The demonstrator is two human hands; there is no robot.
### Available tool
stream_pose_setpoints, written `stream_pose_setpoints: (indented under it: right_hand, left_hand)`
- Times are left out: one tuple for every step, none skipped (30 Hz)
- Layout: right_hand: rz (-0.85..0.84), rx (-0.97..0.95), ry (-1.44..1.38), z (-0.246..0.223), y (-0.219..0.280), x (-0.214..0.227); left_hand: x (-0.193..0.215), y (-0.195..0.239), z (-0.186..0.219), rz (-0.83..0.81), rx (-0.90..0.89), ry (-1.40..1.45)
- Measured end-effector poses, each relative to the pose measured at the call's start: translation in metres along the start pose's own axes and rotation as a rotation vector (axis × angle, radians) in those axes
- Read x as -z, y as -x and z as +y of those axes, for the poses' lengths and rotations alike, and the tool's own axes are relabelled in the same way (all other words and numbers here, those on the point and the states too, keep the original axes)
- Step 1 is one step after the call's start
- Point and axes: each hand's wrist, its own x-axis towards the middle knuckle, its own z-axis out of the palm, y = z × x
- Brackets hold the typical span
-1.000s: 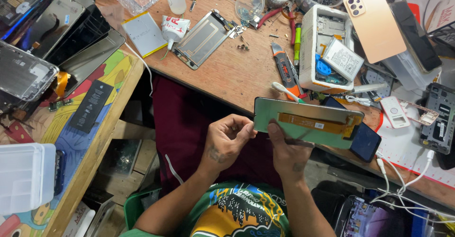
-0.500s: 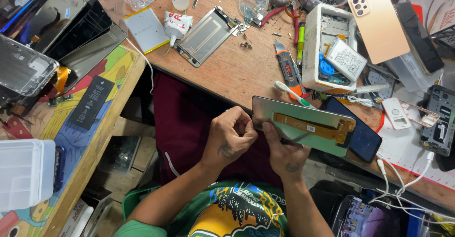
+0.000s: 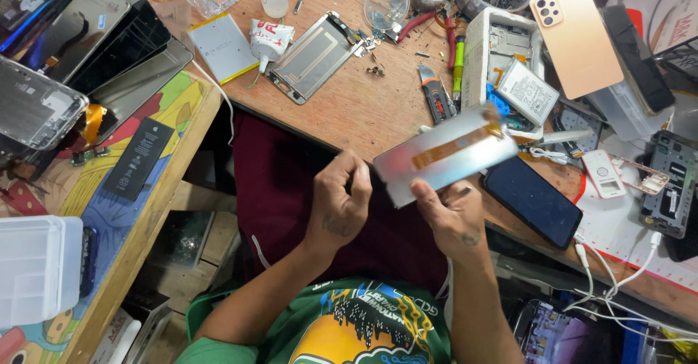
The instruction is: The person removes a screen assembly from a smartphone, then uses a screwdriver and a utility knife to pry open the back cover of another smartphone. The person continues to separate the back cover from the phone body using the tools.
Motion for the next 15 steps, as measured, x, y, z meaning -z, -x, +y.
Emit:
stream_pose_setpoints:
  right_hand:
    - [-0.068,0.015,-0.052,-0.001,-0.004,0.003]
    - [-0.137,0.028,-0.104,-0.002,-0.011,0.006]
    - [-0.208,0.041,-0.154,-0.004,-0.018,0.008]
    - [-0.241,-0.015,-0.117,-0.007,-0.024,0.011]
    - [-0.278,-0.068,-0.078,-0.011,-0.032,0.015]
    - [-0.316,-0.122,-0.039,-0.015,-0.039,0.017]
    - [-0.364,-0.107,-0.029,-0.019,-0.043,0.016]
    - [-0.412,-0.092,-0.019,-0.023,-0.045,0.016]
    - [-0.459,-0.082,-0.008,-0.028,-0.047,0.016]
    - [-0.510,-0.060,-0.014,-0.032,-0.050,0.015]
    - [-0.555,-0.036,-0.018,-0.037,-0.052,0.013]
    - [-0.600,-0.013,-0.022,-0.042,-0.053,0.010]
    - [-0.613,-0.066,0.007,-0.050,-0.057,0.007]
    - [-0.624,-0.118,0.036,-0.058,-0.060,0.005]
    - [-0.635,-0.168,0.065,-0.066,-0.064,0.003]
  left_hand:
    - [0.000,-0.002,0.000,0.004,0.016,0.057]
    - [0.000,-0.005,0.000,0.009,0.032,0.113]
    - [0.001,-0.007,0.001,0.015,0.048,0.170]
    - [0.003,-0.007,0.002,0.004,0.078,0.194]
    - [0.005,-0.007,0.004,-0.003,0.106,0.219]
    - [0.007,-0.008,0.005,-0.011,0.134,0.244]
    - [0.010,-0.009,0.005,-0.006,0.154,0.217]
    - [0.012,-0.011,0.004,-0.001,0.174,0.191]
    - [0.015,-0.012,0.003,0.002,0.197,0.166]
    - [0.018,-0.014,0.000,-0.065,0.234,0.266]
    - [0.021,-0.016,-0.002,-0.138,0.267,0.368]
    - [0.023,-0.017,-0.003,-0.212,0.300,0.470]
    - [0.023,-0.020,-0.002,-0.222,0.296,0.503]
    - [0.023,-0.019,0.000,-0.232,0.292,0.536]
    - [0.025,-0.021,0.002,-0.243,0.285,0.567]
